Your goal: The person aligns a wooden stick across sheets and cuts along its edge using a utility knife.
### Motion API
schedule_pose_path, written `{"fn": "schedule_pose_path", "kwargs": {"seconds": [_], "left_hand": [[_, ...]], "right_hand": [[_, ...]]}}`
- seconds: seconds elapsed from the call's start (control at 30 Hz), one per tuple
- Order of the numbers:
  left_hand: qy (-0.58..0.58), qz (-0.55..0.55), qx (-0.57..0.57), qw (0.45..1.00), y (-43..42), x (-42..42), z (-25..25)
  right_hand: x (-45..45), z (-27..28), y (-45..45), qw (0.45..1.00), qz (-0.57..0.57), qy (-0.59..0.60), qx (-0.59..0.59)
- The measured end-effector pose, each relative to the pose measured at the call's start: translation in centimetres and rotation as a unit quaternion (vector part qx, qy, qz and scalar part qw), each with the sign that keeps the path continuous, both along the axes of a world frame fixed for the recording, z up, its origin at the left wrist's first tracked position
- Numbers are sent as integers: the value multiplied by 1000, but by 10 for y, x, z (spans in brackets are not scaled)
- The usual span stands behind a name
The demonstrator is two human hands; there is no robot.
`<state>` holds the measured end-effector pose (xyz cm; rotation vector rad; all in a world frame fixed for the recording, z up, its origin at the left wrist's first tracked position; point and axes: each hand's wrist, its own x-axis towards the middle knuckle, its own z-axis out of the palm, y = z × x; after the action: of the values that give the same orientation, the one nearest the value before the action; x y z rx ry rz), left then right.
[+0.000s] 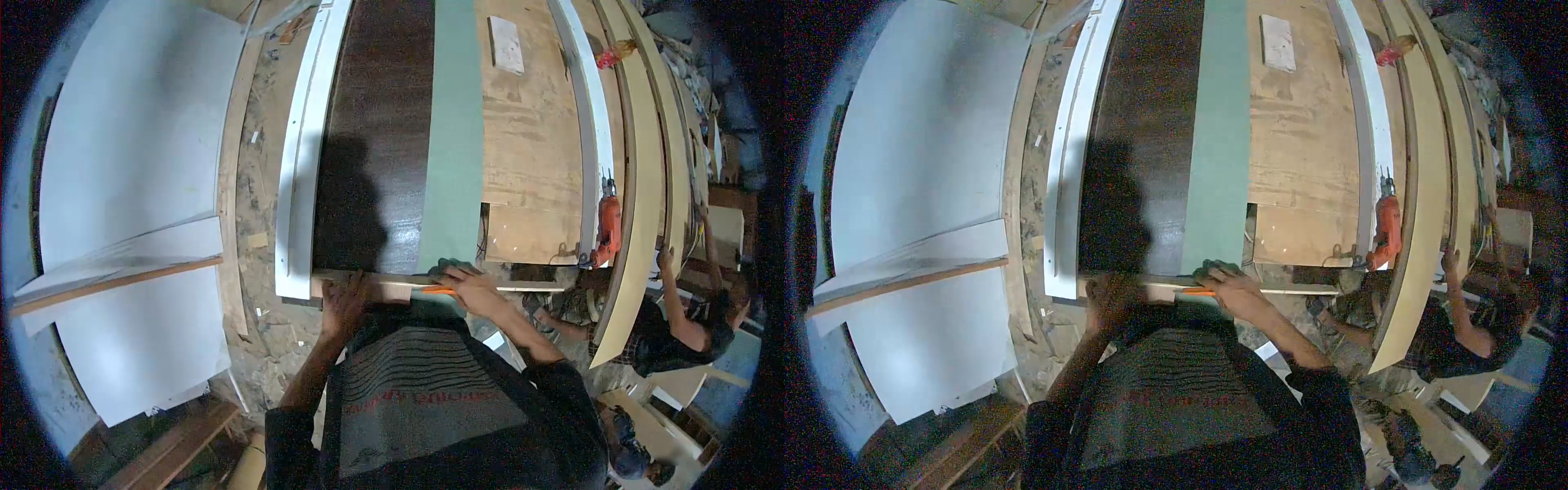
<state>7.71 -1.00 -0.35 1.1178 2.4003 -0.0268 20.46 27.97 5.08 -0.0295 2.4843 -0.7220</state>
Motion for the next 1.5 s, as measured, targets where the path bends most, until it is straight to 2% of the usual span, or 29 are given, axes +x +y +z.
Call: {"fn": "schedule_pose_path", "kwargs": {"seconds": [0.03, 0.1, 0.17, 0.3, 0.33, 0.37, 0.4, 0.43, 0.47, 0.5, 0.57, 0.7, 0.77, 0.8, 0.87, 0.9, 0.97, 1.07, 1.17, 1.27, 1.37, 1.47, 1.5], "left_hand": [[27, -21, 12, 999, -4, 2, -2], [57, -38, 27, 997, -8, 1, -14], [58, -52, 103, 992, -16, 2, -29], [10, -18, 106, 994, -14, -7, -5], [30, 81, 220, 972, -14, 0, 1], [51, 176, 330, 926, -11, 4, 6], [52, 176, 328, 927, -7, 11, 14], [-26, 345, 349, 871, -1, 19, 22], [-101, 502, 357, 781, 3, 23, 25], [-102, 504, 355, 780, 0, 23, 11], [-84, 430, 367, 821, -8, 20, -28], [-60, 418, 377, 824, 14, 3, -8], [-178, 493, 359, 773, 21, 1, -5], [-176, 495, 358, 772, 20, 4, -13], [-67, 514, 301, 801, 21, 10, -38], [-62, 517, 303, 798, 26, 10, -33], [-119, 576, 343, 732, 29, 14, -22], [-82, 571, 304, 758, 16, 19, -63], [-139, 574, 298, 749, 8, 13, -64], [-106, 561, 304, 763, 25, -1, -5], [-67, 564, 267, 778, 16, 5, -43], [-85, 569, 276, 770, 11, 9, -61], [-86, 568, 277, 771, 15, 6, -50]], "right_hand": [[1, -8, -5, 998, 21, 65, -12], [-2, -20, -16, 996, 26, 81, -10], [-3, -31, -23, 995, 27, 95, -11], [-10, -32, -27, 996, 27, 89, -4], [-10, -29, -29, 997, 33, 73, 10], [-12, -30, -29, 997, 33, 76, 9], [-12, -31, -29, 997, 27, 76, 3], [-12, -30, -30, 997, 21, 74, -3], [-13, -29, -28, 997, 21, 74, -3], [-16, -23, -29, 995, 16, 102, -10], [-14, -25, -31, 992, 12, 127, -20], [-11, -35, -28, 991, 29, 127, -8], [-15, -33, -27, 990, 44, 137, -2], [-18, -30, -25, 993, 53, 110, -7], [-19, -31, -23, 994, 68, 87, -11], [-17, -32, -24, 993, 79, 86, 22], [-15, -35, -25, 990, 95, 88, 50], [-16, -33, -28, 990, 97, 84, 58], [-17, -35, -30, 987, 113, 87, 68], [-25, -26, -33, 987, 127, 52, 86], [-24, -29, -31, 986, 134, 67, 78], [-36, -23, -24, 979, 145, 117, 87], [-41, -23, -18, 993, 108, 29, 36]]}}
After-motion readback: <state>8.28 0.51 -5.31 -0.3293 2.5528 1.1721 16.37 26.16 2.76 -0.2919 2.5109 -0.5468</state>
